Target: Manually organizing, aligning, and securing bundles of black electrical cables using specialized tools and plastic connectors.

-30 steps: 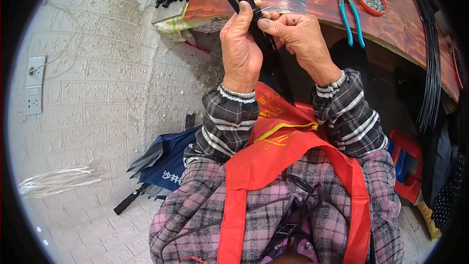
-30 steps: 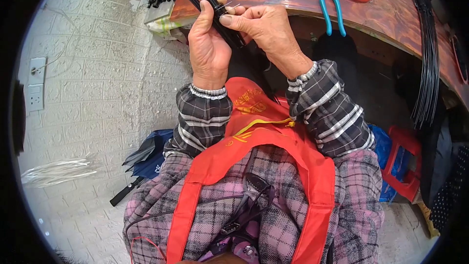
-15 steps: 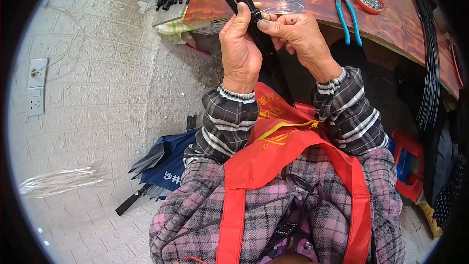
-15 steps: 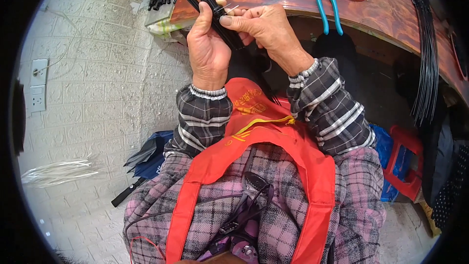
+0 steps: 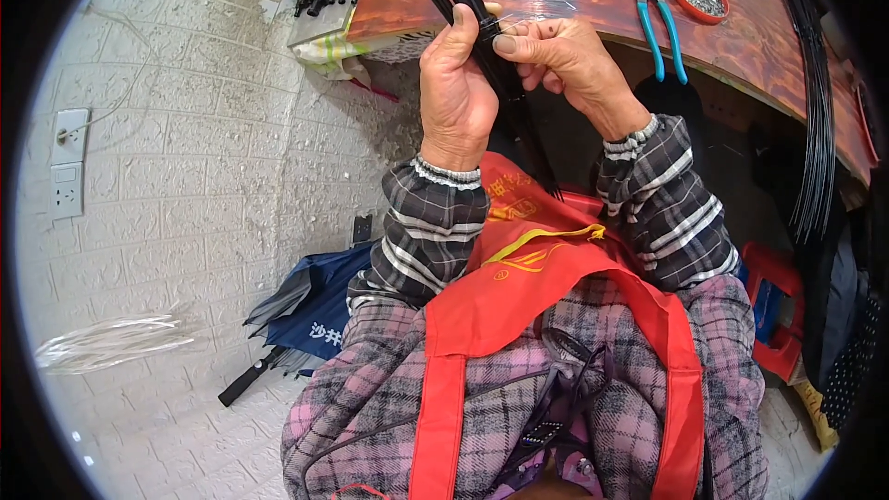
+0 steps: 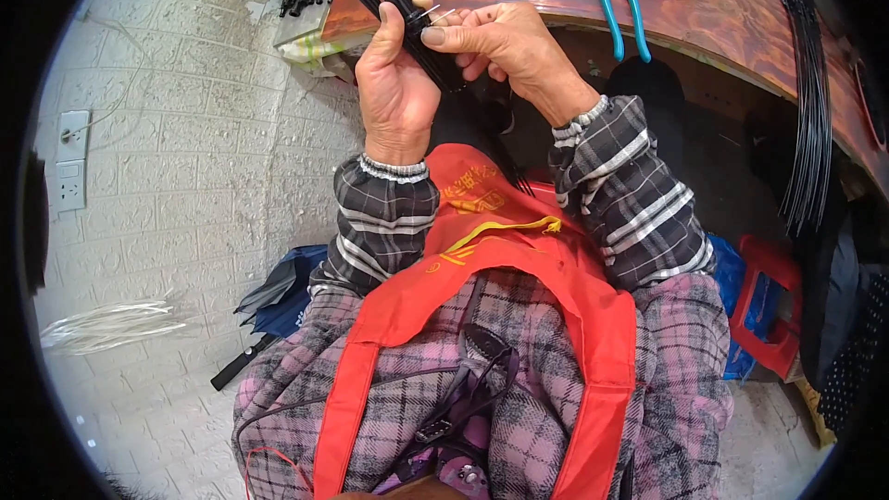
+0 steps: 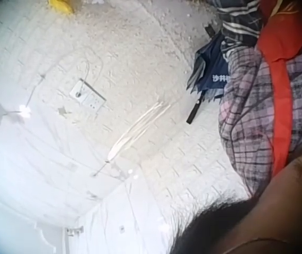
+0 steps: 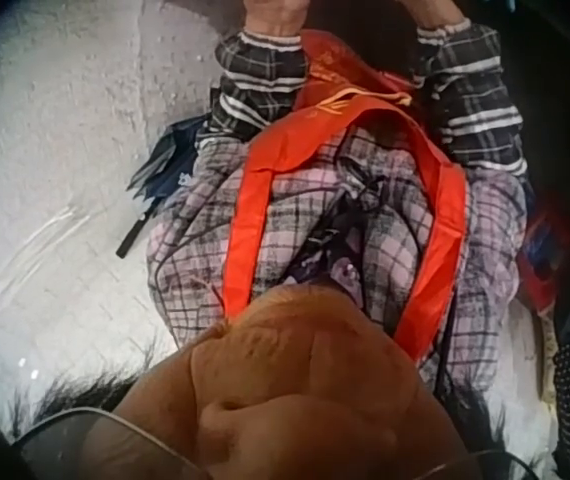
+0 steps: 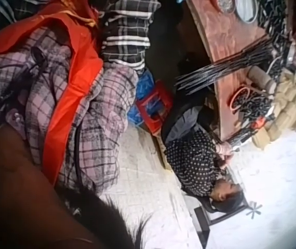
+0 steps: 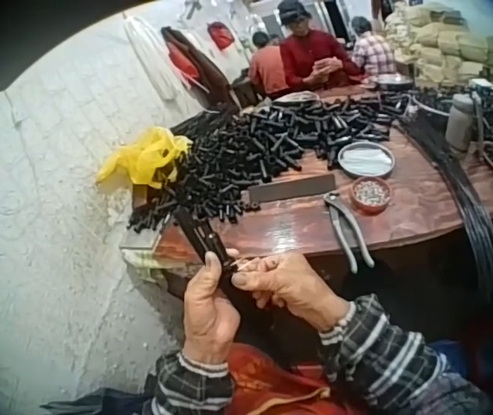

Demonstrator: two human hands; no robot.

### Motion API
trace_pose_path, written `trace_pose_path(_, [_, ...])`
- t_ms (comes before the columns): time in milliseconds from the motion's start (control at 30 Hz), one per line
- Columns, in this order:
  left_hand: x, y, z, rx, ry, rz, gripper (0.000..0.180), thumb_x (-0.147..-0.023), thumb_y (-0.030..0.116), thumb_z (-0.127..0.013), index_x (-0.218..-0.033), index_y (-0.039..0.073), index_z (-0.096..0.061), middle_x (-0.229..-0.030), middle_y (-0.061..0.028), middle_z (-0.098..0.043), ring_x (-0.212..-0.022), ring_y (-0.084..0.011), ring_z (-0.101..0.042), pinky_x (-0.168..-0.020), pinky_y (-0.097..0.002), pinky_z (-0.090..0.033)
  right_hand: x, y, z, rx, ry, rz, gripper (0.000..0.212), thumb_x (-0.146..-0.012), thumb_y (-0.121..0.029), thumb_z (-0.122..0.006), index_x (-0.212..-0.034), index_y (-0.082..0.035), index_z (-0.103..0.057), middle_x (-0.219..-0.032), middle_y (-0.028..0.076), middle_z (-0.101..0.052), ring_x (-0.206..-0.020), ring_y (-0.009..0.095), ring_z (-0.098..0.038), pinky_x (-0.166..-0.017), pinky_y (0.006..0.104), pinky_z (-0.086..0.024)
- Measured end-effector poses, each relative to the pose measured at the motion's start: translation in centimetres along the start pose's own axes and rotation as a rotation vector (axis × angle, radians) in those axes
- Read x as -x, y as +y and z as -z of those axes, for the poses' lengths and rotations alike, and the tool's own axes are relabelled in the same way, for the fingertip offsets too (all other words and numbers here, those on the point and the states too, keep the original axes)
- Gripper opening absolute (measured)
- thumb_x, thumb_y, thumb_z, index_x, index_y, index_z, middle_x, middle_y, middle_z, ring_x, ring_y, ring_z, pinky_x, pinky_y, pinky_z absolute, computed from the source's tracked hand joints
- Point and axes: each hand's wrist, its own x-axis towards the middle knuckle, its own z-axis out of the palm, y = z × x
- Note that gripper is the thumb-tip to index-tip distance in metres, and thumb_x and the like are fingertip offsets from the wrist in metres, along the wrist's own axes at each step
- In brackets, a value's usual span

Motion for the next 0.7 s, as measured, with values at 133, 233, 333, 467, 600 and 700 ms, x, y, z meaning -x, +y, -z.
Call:
trace_pose_path(133, [0.1, -0.1, 0.1, 0.009, -0.008, 0.017, 0.029, -0.085, 0.026, -0.050, -0.089, -0.002, -0.055, -0.079, -0.0056, -0.056, -0.073, -0.0121, -0.051, -0.070, -0.0240, -0.040, -0.9, 0.2, 0.8, -0.010, -0.045, -0.026, 0.028, -0.065, -0.031, -0.072, -0.068, -0.007, -0.057, -0.056, -0.003, -0.052, -0.045, 0.002, -0.046, -0.036, 0.0128, -0.025])
trace_pose_path(233, [0.2, 0.1, 0.6, -0.027, -0.032, 0.002, 0.029, -0.085, 0.026, -0.050, -0.089, -0.002, -0.056, -0.083, -0.0050, -0.056, -0.075, -0.0118, -0.051, -0.071, -0.0234, -0.040, -1.0, -0.1, 1.0, -0.017, -0.077, 0.005, 0.027, -0.064, -0.028, -0.073, -0.071, -0.008, -0.056, -0.059, -0.005, -0.052, -0.048, 0.002, -0.046, -0.039, 0.0138, -0.026])
trace_pose_path(333, [0.4, 0.5, 0.5, -0.044, -0.037, 0.024, 0.029, -0.086, 0.028, -0.049, -0.090, 0.000, -0.055, -0.084, -0.0044, -0.056, -0.074, -0.0118, -0.052, -0.070, -0.0246, -0.042, -0.7, -0.7, 0.7, 0.045, -0.070, 0.081, 0.027, -0.063, -0.025, -0.074, -0.073, -0.009, -0.055, -0.060, -0.005, -0.051, -0.049, 0.003, -0.045, -0.041, 0.0155, -0.028])
trace_pose_path(467, [1.3, 0.7, -0.3, -0.024, -0.091, 0.076, 0.030, -0.086, 0.030, -0.048, -0.092, 0.001, -0.053, -0.082, -0.0040, -0.056, -0.070, -0.0119, -0.054, -0.063, -0.0257, -0.047, 0.3, -1.4, 0.3, -0.047, -0.055, 0.096, 0.023, -0.065, -0.021, -0.073, -0.070, -0.009, -0.054, -0.059, -0.003, -0.051, -0.049, 0.004, -0.046, -0.044, 0.0167, -0.032])
trace_pose_path(600, [1.3, 0.3, 0.2, -0.089, -0.048, 0.073, 0.032, -0.086, 0.032, -0.047, -0.093, 0.001, -0.052, -0.076, -0.0036, -0.056, -0.063, -0.0126, -0.055, -0.055, -0.0257, -0.049, 0.5, -0.6, -0.2, -0.117, -0.050, 0.133, 0.021, -0.066, -0.017, -0.072, -0.067, -0.006, -0.053, -0.059, -0.001, -0.051, -0.049, 0.006, -0.047, -0.045, 0.0172, -0.035])
trace_pose_path(700, [1.3, -0.1, 0.6, -0.108, -0.061, -0.004, 0.033, -0.086, 0.032, -0.048, -0.093, 0.001, -0.052, -0.075, -0.0035, -0.056, -0.062, -0.0118, -0.054, -0.055, -0.0248, -0.048, 0.6, -0.2, -0.8, -0.175, -0.010, 0.213, 0.019, -0.067, -0.014, -0.071, -0.066, -0.005, -0.054, -0.059, -0.001, -0.052, -0.050, 0.006, -0.047, -0.046, 0.0174, -0.036])
